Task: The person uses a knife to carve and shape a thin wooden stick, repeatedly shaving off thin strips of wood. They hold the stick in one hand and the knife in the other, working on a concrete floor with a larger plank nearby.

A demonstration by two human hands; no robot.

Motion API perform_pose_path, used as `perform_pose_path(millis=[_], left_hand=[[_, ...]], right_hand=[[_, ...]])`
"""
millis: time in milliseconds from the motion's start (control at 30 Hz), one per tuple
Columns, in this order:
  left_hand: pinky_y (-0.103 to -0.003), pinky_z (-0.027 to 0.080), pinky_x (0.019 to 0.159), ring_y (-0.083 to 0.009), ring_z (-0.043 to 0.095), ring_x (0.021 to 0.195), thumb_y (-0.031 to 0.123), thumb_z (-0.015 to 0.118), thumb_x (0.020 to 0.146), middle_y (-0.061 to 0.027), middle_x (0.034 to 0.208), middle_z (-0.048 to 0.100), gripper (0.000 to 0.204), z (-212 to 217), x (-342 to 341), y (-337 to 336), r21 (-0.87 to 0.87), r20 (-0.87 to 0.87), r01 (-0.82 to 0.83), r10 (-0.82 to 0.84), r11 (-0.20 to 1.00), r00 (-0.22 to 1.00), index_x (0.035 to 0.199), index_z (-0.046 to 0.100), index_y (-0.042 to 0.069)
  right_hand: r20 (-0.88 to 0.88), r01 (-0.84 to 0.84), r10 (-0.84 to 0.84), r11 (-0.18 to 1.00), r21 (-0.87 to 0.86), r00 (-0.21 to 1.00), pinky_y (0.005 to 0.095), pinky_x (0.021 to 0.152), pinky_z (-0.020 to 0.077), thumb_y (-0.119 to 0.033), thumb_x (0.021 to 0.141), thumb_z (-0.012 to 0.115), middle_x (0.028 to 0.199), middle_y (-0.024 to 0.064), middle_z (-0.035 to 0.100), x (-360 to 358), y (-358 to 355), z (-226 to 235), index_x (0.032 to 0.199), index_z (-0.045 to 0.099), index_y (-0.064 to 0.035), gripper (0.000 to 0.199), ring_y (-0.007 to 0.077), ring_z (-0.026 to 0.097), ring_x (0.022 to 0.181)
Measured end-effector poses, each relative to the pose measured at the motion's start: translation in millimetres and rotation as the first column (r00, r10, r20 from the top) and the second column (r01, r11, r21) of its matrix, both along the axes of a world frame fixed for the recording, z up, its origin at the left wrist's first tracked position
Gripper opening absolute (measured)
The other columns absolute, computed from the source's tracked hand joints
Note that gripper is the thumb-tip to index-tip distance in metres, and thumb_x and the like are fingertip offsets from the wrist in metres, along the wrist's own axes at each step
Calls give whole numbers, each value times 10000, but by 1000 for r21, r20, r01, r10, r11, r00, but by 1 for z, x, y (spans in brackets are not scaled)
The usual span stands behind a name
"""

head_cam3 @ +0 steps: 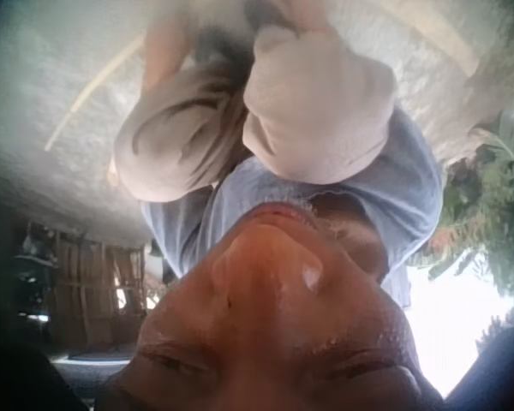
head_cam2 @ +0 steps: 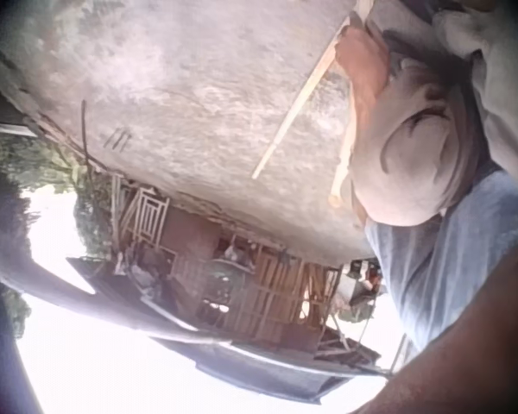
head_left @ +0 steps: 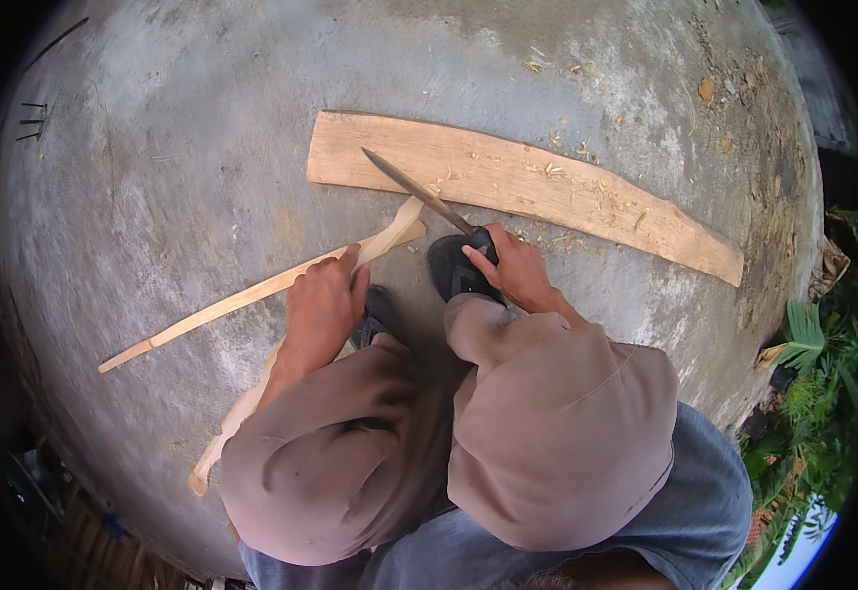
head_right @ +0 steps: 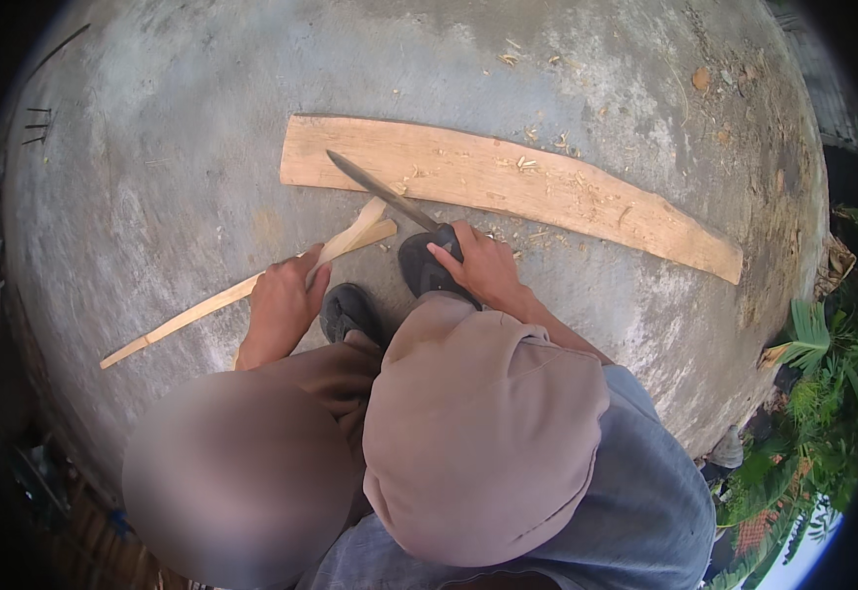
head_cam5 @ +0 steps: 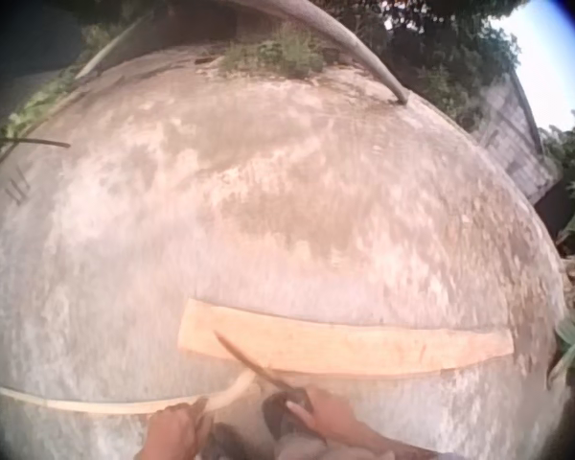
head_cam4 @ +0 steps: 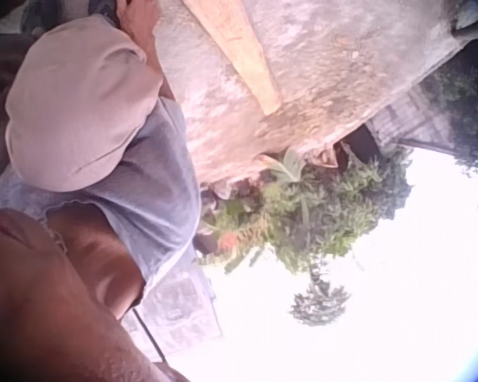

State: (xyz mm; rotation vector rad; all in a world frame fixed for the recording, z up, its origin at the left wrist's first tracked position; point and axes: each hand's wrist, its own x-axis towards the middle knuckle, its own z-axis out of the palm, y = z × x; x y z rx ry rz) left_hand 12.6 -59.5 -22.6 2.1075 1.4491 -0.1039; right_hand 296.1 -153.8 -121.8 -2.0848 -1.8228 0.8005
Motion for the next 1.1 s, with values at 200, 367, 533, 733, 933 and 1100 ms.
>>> perform_pose_path(millis=[200,367,533,733,933,1100], left_hand=[[-516,564,734,-438,714,818,241,673,971,-248,883,732,342,1,4,4,-32,11,12,-11,999,1000,1245,714,39],[-532,565,721,-428,713,808,284,635,1000,-234,856,728,375,-1,-4,-5,-20,-19,-7,6,1000,1000,1274,688,33],[-513,563,742,-456,712,845,232,691,964,-270,911,731,332,1,1,1,-22,10,-15,16,1000,1000,1230,728,35],[-515,562,753,-458,710,851,235,679,974,-267,928,732,326,2,-1,-2,-35,-4,-39,39,999,999,1221,729,29],[-501,550,709,-419,710,777,294,559,1059,-229,826,718,335,-6,-12,-8,12,-101,-27,28,1000,994,1160,725,21],[-349,470,547,-182,574,545,392,492,1108,-89,612,587,430,-44,-25,-6,-475,168,-282,401,833,901,1032,705,26]], right_hand=[[91,-8,13,998,-57,996,500,615,574,-514,968,678,931,178,743,10,-4,-10,1162,602,-76,485,404,729,747],[2,-53,53,994,97,999,482,594,572,-499,968,683,898,178,737,1,-5,-6,1171,597,-75,477,389,729,730],[157,26,-10,995,-100,988,480,601,575,-490,967,689,898,183,739,8,5,-12,1181,586,-75,479,392,732,748],[-4,-28,28,996,87,1000,514,646,578,-484,977,677,876,202,737,1,-5,-3,1163,578,-35,496,423,727,790],[-342,191,-286,939,-287,895,468,653,562,-497,1022,618,831,215,724,13,-5,-16,1096,602,-1,502,406,726,756],[-453,311,-447,886,-344,771,498,681,537,-535,1041,562,769,269,685,19,-4,-7,1098,599,44,583,468,694,750]])
